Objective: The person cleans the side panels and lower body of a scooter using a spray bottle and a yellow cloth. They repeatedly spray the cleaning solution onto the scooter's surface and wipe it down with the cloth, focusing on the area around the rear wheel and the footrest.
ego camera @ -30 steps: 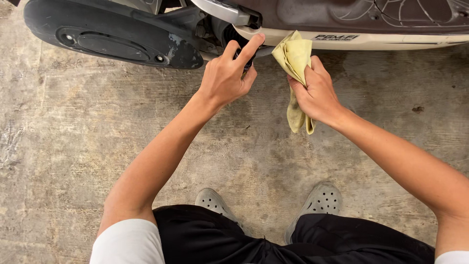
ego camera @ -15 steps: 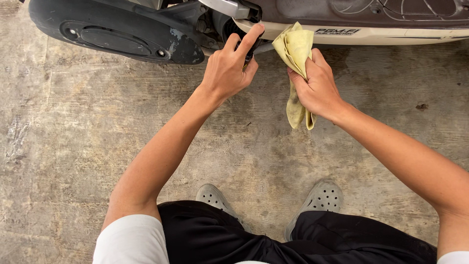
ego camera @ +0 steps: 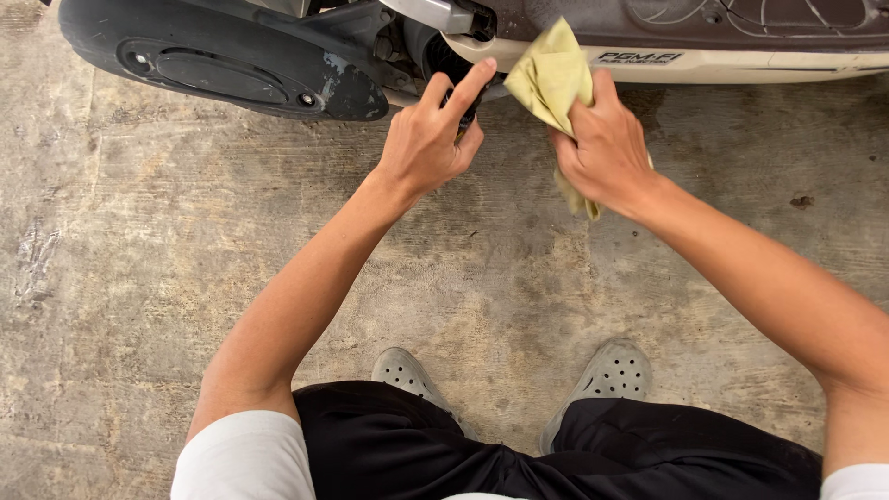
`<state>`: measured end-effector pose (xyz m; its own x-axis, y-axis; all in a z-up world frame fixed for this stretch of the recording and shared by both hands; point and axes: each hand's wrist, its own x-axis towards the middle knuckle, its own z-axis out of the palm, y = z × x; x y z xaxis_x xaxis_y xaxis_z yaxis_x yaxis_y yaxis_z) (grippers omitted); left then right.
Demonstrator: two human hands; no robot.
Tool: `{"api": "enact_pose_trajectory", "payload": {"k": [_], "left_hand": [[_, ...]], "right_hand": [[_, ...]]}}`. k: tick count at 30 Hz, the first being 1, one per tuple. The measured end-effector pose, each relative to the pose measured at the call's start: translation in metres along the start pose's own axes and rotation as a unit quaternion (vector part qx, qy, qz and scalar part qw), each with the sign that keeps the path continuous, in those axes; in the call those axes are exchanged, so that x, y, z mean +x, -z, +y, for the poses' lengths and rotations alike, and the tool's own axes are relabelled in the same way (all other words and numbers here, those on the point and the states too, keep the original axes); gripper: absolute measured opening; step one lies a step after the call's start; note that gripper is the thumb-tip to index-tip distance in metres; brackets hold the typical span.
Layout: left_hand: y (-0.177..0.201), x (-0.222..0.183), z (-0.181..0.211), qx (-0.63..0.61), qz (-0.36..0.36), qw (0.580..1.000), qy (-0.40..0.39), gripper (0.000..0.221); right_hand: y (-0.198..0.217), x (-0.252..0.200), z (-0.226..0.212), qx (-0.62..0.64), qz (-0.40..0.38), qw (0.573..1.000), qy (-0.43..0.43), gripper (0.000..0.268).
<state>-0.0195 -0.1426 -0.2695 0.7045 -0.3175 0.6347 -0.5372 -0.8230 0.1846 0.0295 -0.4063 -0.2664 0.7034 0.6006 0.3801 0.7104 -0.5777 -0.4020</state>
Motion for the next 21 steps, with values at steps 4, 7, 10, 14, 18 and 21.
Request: {"api": "enact_pose_trajectory", "payload": {"k": [4, 7, 10, 14, 18, 21], "left_hand": [[0.001, -0.010, 0.000, -0.003, -0.024, 1.000, 0.004, 0.077], [0.001, -0.017, 0.001, -0.017, -0.030, 0.999, 0.009, 0.077], [0.002, -0.024, -0.002, -0.030, -0.046, 0.998, 0.019, 0.077], [0.002, -0.031, -0.002, -0.038, -0.045, 0.998, 0.024, 0.077], [-0.004, -0.032, -0.001, -0.056, -0.052, 0.997, 0.030, 0.076], [-0.011, -0.032, 0.001, -0.060, -0.065, 0.996, 0.027, 0.077]], "right_hand": [[-0.001, 0.047, -0.002, -0.162, 0.117, 0.970, 0.141, 0.035], [-0.007, 0.070, -0.005, -0.213, 0.144, 0.954, 0.151, 0.038], [-0.013, 0.063, 0.009, -0.270, 0.117, 0.944, 0.148, 0.052], [-0.010, 0.034, 0.039, -0.288, 0.065, 0.947, 0.125, 0.042], [-0.021, 0.055, 0.030, -0.297, 0.083, 0.940, 0.145, 0.030], [-0.017, 0.082, -0.003, -0.254, 0.124, 0.941, 0.184, 0.053]]}}
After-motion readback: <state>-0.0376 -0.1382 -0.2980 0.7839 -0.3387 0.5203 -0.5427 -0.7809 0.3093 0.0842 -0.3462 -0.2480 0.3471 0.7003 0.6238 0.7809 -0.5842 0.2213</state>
